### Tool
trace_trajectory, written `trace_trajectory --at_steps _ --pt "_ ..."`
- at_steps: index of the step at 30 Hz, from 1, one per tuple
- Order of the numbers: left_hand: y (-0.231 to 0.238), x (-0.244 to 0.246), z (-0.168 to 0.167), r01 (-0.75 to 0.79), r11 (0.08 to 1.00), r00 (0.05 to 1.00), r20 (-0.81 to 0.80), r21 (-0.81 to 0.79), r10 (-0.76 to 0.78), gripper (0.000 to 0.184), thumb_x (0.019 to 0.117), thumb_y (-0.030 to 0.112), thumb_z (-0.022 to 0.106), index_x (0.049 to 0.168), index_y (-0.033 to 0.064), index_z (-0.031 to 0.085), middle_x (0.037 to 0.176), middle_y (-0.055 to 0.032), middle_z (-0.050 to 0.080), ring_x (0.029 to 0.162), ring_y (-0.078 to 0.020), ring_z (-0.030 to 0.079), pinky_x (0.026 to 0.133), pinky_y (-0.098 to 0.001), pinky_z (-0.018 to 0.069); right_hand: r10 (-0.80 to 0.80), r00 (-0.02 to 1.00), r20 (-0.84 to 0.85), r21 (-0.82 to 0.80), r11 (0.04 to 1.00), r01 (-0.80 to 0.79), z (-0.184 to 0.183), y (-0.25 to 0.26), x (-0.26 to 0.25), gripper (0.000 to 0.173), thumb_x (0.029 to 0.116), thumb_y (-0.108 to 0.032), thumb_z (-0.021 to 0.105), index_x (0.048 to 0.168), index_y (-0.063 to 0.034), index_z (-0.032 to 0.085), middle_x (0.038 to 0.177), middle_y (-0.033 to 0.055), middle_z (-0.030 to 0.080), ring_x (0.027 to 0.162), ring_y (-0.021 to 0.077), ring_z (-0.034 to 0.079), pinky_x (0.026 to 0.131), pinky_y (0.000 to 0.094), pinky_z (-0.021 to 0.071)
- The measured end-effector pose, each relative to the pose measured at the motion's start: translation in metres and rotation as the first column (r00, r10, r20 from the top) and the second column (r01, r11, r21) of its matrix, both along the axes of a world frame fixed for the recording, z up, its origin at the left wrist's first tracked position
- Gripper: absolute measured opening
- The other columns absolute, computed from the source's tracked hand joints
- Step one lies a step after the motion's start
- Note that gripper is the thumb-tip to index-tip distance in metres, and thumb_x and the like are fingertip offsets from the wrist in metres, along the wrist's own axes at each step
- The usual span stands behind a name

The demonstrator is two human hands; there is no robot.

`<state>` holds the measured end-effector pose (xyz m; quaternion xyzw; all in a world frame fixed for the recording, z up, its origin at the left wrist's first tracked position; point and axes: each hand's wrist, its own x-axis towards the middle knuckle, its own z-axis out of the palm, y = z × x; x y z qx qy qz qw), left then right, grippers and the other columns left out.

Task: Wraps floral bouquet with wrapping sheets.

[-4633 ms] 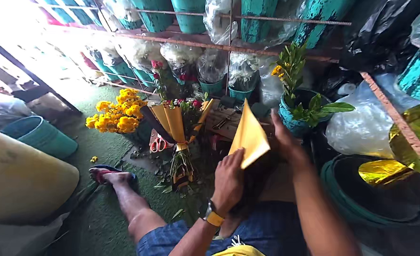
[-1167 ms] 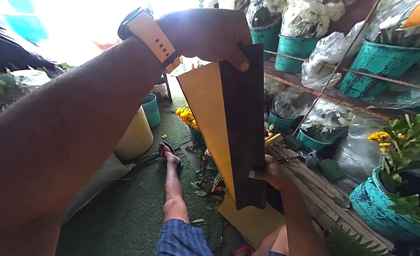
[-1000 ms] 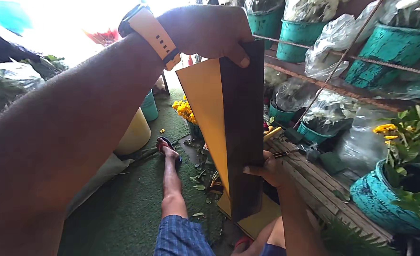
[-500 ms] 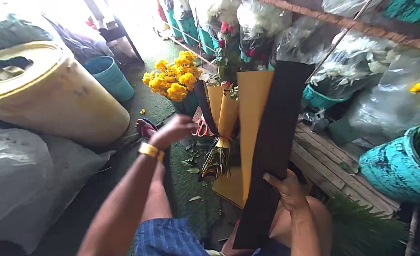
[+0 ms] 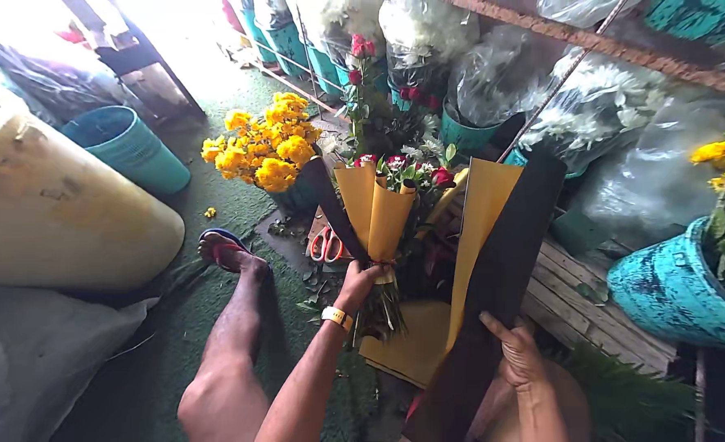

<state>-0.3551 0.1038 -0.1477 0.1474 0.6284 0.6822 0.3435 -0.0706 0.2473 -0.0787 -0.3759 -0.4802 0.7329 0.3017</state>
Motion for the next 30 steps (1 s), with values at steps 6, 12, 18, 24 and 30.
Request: trace_trajectory --at_steps 6,12,18,24,30 --pt "-0.076 -0.005 0.075 -0.233 0.972 0.949 -0.217 0.012 0.23 0.053 0.0817 0.013 0.082 0.126 -0.0031 0.059 0.112 -0.0121 0.072 0.105 -0.0218 0.071 0.095 -0.0426 0.0603 0.092 0.995 0.034 -0.103 0.991 -0.088 -0.026 -0.012 -0.055 0.049 0.0888 -0.015 0.078 0.131 0.0017 0.059 0.112 0.0169 0.073 0.099 0.0263 0.073 0.087 0.0453 0.0634" --pt "-0.154 -0.032 0.175 -0.351 0.936 0.864 -0.391 -0.015 0.318 0.06 0.0798 0.014 0.084 0.131 -0.0018 0.056 0.115 -0.0113 0.072 0.108 -0.0224 0.07 0.095 -0.0411 0.0604 0.116 0.975 0.19 -0.145 0.985 -0.089 -0.082 -0.036 -0.137 0.054 0.0838 -0.02 0.085 0.128 -0.0009 0.063 0.113 0.0146 0.073 0.102 0.023 0.072 0.091 0.0432 0.0611" --pt "-0.107 0.011 0.159 -0.214 0.975 0.957 -0.189 0.058 0.221 0.054 0.0811 0.007 0.082 0.128 -0.0034 0.058 0.114 -0.0167 0.071 0.107 -0.0274 0.069 0.094 -0.046 0.0599 0.076 0.964 0.256 -0.145 0.989 -0.04 -0.108 -0.045 -0.168 0.054 0.0805 -0.022 0.089 0.124 0.0003 0.065 0.114 0.016 0.072 0.105 0.0234 0.07 0.094 0.0437 0.0585" --pt "-0.04 0.034 0.02 -0.148 0.988 0.989 -0.012 -0.049 0.147 0.05 0.0803 0.016 0.083 0.123 -0.0015 0.063 0.109 -0.0121 0.073 0.103 -0.0216 0.071 0.093 -0.0417 0.0601 0.071 0.945 0.318 -0.062 0.997 -0.054 -0.106 -0.045 -0.161 0.049 0.0857 -0.026 0.084 0.123 -0.0002 0.065 0.11 0.015 0.072 0.1 0.0225 0.07 0.09 0.0442 0.0594" --pt "-0.032 0.04 -0.035 -0.169 0.984 0.979 0.128 0.061 0.16 0.057 0.0845 0.009 0.079 0.133 -0.0043 0.052 0.118 -0.0157 0.069 0.111 -0.0231 0.068 0.099 -0.0405 0.0574 0.012 0.973 0.232 -0.046 0.999 -0.002 -0.114 -0.051 -0.158 0.044 0.0869 -0.021 0.083 0.123 -0.0008 0.066 0.109 0.0122 0.073 0.1 0.0192 0.071 0.089 0.0389 0.0608"
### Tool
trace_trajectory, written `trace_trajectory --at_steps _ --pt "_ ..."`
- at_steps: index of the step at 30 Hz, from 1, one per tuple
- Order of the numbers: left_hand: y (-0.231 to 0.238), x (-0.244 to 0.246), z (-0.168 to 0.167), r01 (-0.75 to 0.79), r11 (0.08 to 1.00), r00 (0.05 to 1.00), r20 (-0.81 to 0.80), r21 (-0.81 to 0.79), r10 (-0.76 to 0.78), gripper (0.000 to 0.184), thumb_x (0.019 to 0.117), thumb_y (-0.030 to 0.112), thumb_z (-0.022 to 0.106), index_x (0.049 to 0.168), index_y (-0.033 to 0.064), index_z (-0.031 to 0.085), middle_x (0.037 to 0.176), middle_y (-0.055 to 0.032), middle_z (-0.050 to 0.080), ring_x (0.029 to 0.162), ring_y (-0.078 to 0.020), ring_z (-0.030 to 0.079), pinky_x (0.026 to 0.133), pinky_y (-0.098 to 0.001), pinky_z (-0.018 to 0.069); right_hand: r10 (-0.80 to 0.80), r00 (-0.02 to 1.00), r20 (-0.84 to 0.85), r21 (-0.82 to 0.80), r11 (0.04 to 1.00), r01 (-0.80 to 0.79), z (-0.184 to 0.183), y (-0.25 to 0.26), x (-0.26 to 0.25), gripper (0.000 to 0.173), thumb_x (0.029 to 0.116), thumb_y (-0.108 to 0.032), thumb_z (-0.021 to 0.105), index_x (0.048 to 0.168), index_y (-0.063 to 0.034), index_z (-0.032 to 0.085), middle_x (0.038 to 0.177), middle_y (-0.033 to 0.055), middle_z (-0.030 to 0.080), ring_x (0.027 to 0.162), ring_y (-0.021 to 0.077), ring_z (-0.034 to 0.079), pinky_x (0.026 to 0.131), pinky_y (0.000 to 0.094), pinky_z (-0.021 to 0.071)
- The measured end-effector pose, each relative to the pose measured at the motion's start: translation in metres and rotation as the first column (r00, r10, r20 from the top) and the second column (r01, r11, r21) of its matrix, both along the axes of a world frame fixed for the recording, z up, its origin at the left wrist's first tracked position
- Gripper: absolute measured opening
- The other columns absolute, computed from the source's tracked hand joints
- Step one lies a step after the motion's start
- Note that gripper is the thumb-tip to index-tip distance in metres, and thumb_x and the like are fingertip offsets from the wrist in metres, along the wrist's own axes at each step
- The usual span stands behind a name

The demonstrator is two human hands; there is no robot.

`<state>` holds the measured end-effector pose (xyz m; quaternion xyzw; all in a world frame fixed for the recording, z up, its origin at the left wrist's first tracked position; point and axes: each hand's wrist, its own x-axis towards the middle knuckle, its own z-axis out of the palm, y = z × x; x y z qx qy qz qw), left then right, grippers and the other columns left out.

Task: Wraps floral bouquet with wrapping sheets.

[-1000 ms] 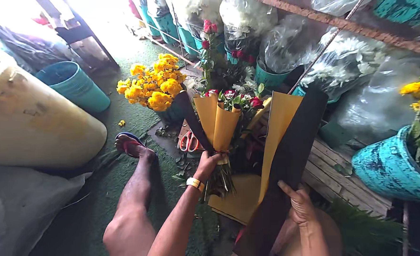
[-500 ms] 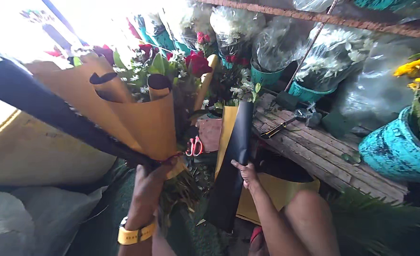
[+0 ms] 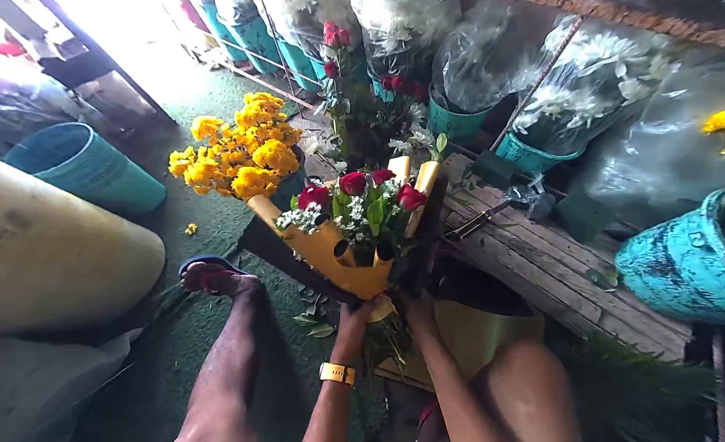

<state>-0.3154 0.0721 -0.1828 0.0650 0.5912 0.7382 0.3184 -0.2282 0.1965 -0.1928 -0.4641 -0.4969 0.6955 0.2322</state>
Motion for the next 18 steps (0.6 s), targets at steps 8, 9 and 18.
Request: trace_trajectory --at_steps 8,9,18 --pt "0.002 -0.003 0.008 -0.021 1.0 0.999 -0.033 0.02 0.022 0.056 0.08 0.016 0.084 0.127 -0.0014 0.06 0.116 -0.0151 0.071 0.11 -0.0246 0.068 0.098 -0.0417 0.0573 -0.107 0.992 -0.07 0.056 0.992 0.111 0.008 -0.009 -0.006 0.038 0.0879 -0.016 0.082 0.119 -0.0007 0.067 0.103 0.0107 0.074 0.094 0.0172 0.072 0.086 0.0353 0.0625" --pt "0.002 -0.004 0.011 -0.021 1.0 0.999 -0.045 -0.002 0.021 0.054 0.0799 0.017 0.084 0.126 -0.0007 0.061 0.115 -0.0142 0.071 0.109 -0.0239 0.069 0.098 -0.0414 0.0576 -0.116 0.99 -0.077 0.064 0.991 0.121 0.009 -0.012 -0.006 0.038 0.0879 -0.015 0.081 0.12 -0.0007 0.067 0.103 0.0105 0.074 0.094 0.0167 0.072 0.086 0.0346 0.0625" --pt "0.004 -0.012 0.012 -0.004 0.997 0.993 -0.117 -0.082 -0.006 0.049 0.0785 0.019 0.085 0.118 -0.0011 0.066 0.108 -0.0134 0.074 0.103 -0.024 0.072 0.094 -0.0429 0.0603 -0.036 0.993 -0.111 -0.077 0.997 0.028 0.002 -0.004 -0.001 0.041 0.0932 -0.019 0.076 0.127 -0.0001 0.063 0.112 0.013 0.072 0.103 0.0204 0.071 0.092 0.0391 0.0605"
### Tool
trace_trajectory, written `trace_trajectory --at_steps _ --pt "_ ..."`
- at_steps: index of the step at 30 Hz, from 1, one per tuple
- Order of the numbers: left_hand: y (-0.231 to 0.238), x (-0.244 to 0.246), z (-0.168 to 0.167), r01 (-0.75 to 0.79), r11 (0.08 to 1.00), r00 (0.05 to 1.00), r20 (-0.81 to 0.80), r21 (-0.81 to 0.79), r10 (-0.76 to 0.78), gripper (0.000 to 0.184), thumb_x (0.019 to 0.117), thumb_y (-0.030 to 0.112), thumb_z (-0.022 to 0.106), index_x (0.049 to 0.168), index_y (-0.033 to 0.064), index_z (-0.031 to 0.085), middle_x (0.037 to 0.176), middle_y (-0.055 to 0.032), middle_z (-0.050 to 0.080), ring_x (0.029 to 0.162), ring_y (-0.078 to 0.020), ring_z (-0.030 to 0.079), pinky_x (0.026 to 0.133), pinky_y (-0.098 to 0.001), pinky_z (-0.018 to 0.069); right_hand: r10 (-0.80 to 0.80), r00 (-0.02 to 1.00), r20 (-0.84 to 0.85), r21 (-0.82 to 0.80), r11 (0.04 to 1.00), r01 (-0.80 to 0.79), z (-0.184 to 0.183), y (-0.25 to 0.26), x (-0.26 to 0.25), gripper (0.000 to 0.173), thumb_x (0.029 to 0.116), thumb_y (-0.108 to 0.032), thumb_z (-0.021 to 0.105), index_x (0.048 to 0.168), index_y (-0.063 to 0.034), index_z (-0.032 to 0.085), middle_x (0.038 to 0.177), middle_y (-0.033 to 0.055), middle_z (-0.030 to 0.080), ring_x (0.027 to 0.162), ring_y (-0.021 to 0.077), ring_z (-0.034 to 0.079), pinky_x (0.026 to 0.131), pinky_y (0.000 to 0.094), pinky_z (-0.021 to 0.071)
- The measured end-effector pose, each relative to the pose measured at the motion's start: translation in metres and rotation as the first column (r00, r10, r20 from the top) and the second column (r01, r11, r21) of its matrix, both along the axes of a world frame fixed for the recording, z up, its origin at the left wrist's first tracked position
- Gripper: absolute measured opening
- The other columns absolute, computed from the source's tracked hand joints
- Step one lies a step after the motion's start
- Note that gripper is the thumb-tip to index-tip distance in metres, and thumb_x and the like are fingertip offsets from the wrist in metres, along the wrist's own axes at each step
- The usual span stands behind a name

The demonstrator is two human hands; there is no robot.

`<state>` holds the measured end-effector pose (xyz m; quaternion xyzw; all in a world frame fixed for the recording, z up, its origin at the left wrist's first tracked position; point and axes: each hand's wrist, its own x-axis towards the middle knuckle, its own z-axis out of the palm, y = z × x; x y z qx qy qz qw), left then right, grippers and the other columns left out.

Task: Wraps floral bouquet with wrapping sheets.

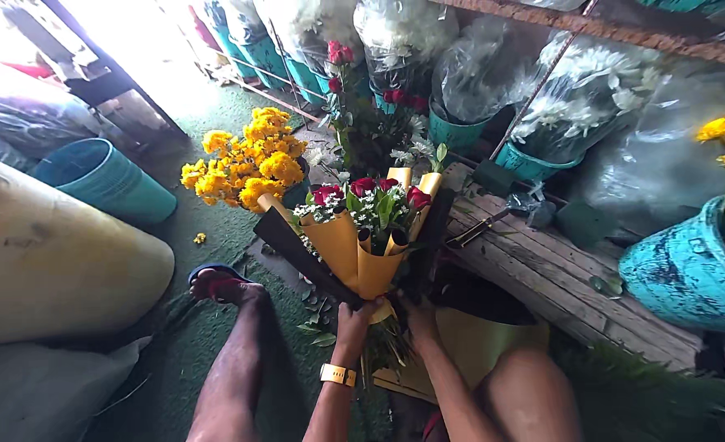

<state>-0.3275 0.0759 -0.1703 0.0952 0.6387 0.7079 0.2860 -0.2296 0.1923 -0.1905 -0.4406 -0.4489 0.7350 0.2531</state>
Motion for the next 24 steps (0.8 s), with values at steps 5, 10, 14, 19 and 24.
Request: trace_trajectory --at_steps 5,10,14,19,24 --pt "0.002 0.001 0.004 -0.033 0.999 0.999 -0.041 0.008 0.033 0.05 0.0788 0.017 0.086 0.121 -0.0007 0.064 0.11 -0.0127 0.074 0.104 -0.0234 0.071 0.095 -0.0419 0.0602 -0.051 0.999 -0.016 0.098 0.994 0.052 0.01 -0.009 -0.003 0.043 0.0941 -0.017 0.075 0.13 0.0002 0.06 0.115 0.0115 0.072 0.106 0.0162 0.069 0.095 0.034 0.059" --pt "0.003 -0.002 -0.005 -0.035 0.996 0.997 -0.065 -0.077 0.03 0.047 0.0793 0.018 0.085 0.118 0.001 0.066 0.108 -0.0107 0.074 0.103 -0.021 0.071 0.093 -0.0404 0.0602 -0.071 0.997 -0.026 0.069 0.995 0.073 0.006 -0.015 -0.007 0.047 0.0944 -0.019 0.075 0.134 -0.0007 0.058 0.118 0.011 0.071 0.109 0.0153 0.068 0.097 0.0337 0.0579" --pt "0.004 -0.001 -0.005 -0.04 0.994 0.997 -0.075 -0.106 0.032 0.047 0.0794 0.019 0.085 0.119 0.0021 0.066 0.109 -0.0096 0.074 0.105 -0.02 0.071 0.095 -0.0397 0.0595 -0.076 0.997 -0.011 0.047 0.996 0.076 0.006 -0.018 -0.006 0.048 0.0941 -0.021 0.075 0.134 -0.0008 0.058 0.119 0.011 0.07 0.11 0.0157 0.067 0.098 0.0343 0.0569" --pt "0.006 0.0 -0.001 -0.035 0.996 0.998 -0.052 -0.081 0.031 0.044 0.0811 0.011 0.083 0.12 -0.0006 0.065 0.108 -0.0118 0.074 0.104 -0.0213 0.071 0.094 -0.0395 0.0598 -0.067 0.996 -0.057 0.035 0.997 0.069 0.007 -0.021 -0.007 0.042 0.0954 -0.019 0.073 0.131 -0.0012 0.06 0.117 0.0105 0.071 0.108 0.0158 0.068 0.096 0.0333 0.0578" --pt "0.012 0.002 0.008 0.043 0.987 0.999 0.005 -0.152 -0.043 0.044 0.0889 0.009 0.075 0.128 -0.0016 0.058 0.115 -0.0128 0.071 0.108 -0.0194 0.069 0.097 -0.0376 0.0573 -0.035 0.997 -0.067 0.076 0.996 0.04 0.008 -0.024 -0.006 0.05 0.0952 -0.019 0.073 0.138 -0.0014 0.055 0.123 0.011 0.069 0.113 0.0152 0.066 0.1 0.0329 0.0559"
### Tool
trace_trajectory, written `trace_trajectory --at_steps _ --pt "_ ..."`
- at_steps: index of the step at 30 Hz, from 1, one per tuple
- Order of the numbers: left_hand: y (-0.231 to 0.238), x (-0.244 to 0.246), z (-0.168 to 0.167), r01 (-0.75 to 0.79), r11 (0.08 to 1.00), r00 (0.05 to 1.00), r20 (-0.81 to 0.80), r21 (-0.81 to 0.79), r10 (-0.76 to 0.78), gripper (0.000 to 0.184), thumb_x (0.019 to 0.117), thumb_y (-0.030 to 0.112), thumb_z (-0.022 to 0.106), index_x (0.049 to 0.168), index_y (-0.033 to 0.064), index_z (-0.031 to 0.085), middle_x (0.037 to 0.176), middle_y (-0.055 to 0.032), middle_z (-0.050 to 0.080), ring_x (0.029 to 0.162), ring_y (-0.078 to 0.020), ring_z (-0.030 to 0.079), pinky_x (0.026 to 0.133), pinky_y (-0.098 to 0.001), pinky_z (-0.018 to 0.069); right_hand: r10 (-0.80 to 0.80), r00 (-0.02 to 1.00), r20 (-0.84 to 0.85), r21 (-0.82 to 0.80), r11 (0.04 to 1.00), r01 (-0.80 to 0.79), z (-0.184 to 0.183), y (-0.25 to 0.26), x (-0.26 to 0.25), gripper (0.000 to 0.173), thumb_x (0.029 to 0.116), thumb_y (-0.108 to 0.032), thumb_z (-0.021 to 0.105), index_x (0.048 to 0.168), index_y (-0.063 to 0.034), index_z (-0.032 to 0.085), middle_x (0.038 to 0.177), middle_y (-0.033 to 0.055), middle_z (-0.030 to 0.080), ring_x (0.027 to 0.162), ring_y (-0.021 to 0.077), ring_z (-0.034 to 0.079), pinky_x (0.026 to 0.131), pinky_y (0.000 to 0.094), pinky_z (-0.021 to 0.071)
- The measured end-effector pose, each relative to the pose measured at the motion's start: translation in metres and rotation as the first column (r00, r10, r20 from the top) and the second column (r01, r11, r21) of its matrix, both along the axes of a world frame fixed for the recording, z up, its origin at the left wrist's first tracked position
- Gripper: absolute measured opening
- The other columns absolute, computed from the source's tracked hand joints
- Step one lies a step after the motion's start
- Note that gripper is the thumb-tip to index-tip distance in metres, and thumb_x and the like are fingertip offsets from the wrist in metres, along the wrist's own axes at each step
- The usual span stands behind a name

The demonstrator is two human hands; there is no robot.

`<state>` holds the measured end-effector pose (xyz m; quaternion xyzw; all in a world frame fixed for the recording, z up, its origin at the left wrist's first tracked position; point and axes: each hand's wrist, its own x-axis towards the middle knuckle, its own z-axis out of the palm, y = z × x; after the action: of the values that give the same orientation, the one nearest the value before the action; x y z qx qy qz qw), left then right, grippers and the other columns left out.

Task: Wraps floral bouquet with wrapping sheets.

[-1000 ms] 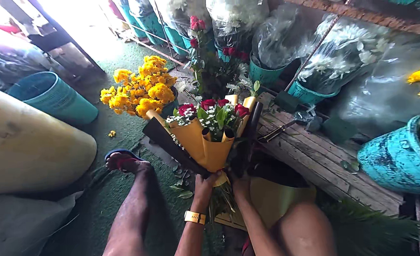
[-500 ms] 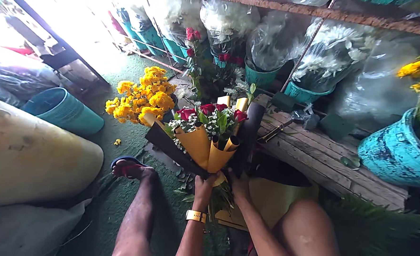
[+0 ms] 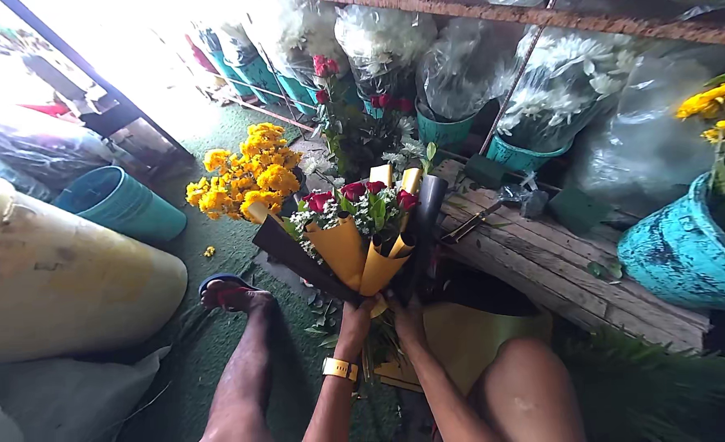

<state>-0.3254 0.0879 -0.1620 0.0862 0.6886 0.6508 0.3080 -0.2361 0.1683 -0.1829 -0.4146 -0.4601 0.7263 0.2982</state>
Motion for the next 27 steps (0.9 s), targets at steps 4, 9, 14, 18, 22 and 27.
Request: trace_trajectory --at_steps 4,9,14,18,22,27 --pt "0.005 -0.002 0.006 0.015 0.997 1.0 -0.014 -0.075 -0.016 0.051 0.0878 0.008 0.075 0.133 -0.0011 0.054 0.118 -0.0129 0.069 0.11 -0.018 0.067 0.098 -0.0369 0.0564 0.026 0.999 0.038 0.028 0.999 -0.027 0.0 0.001 0.0 0.053 0.0943 -0.022 0.075 0.14 -0.0026 0.055 0.125 0.0105 0.068 0.115 0.0142 0.066 0.102 0.0328 0.055" --pt "0.007 -0.005 0.007 0.007 0.991 1.0 -0.006 -0.133 -0.008 0.04 0.0859 0.007 0.078 0.122 -0.0019 0.063 0.11 -0.0124 0.072 0.103 -0.0192 0.07 0.093 -0.0392 0.058 0.051 0.997 0.057 0.032 0.998 -0.053 -0.002 0.0 0.0 0.05 0.0939 -0.024 0.075 0.135 -0.0019 0.057 0.124 0.0118 0.068 0.115 0.0159 0.065 0.102 0.0357 0.0551" --pt "0.007 -0.009 0.004 -0.005 0.998 0.998 -0.069 -0.062 0.001 0.042 0.085 0.002 0.074 0.124 -0.0035 0.06 0.109 -0.0128 0.072 0.102 -0.0188 0.07 0.093 -0.0383 0.0586 0.065 0.998 -0.022 0.017 0.998 -0.064 0.006 -0.002 -0.005 0.045 0.0937 -0.019 0.074 0.133 -0.0018 0.059 0.12 0.011 0.07 0.112 0.0156 0.067 0.1 0.0338 0.0562" --pt "0.004 -0.013 0.001 0.019 0.993 0.997 -0.076 -0.114 -0.027 0.046 0.0849 0.003 0.075 0.127 -0.0018 0.058 0.111 -0.0122 0.071 0.103 -0.0181 0.07 0.094 -0.0383 0.0581 -0.04 0.999 -0.014 -0.012 0.999 0.04 0.007 -0.018 -0.004 0.037 0.0939 -0.017 0.074 0.126 -0.003 0.063 0.114 0.0102 0.071 0.108 0.0157 0.068 0.096 0.0348 0.0584" --pt "0.003 -0.014 0.0 0.046 0.979 0.993 -0.1 -0.197 -0.067 0.046 0.0854 0.007 0.076 0.127 -0.0002 0.06 0.114 -0.012 0.071 0.107 -0.0183 0.068 0.096 -0.0397 0.0565 -0.119 0.99 -0.073 -0.046 0.992 0.116 0.009 -0.021 0.003 0.02 0.1001 -0.012 0.065 0.116 -0.0002 0.066 0.106 0.0112 0.071 0.1 0.0164 0.068 0.09 0.0335 0.058" --pt "0.001 -0.015 0.009 -0.008 0.965 0.966 -0.251 -0.261 -0.06 0.044 0.084 0.012 0.075 0.124 -0.0004 0.062 0.112 -0.0119 0.071 0.106 -0.018 0.068 0.096 -0.0418 0.0561 -0.049 0.99 -0.132 0.005 0.999 0.05 0.022 -0.017 -0.007 0.018 0.0986 -0.011 0.066 0.113 0.0004 0.067 0.103 0.0094 0.071 0.098 0.0144 0.068 0.09 0.0306 0.0578"
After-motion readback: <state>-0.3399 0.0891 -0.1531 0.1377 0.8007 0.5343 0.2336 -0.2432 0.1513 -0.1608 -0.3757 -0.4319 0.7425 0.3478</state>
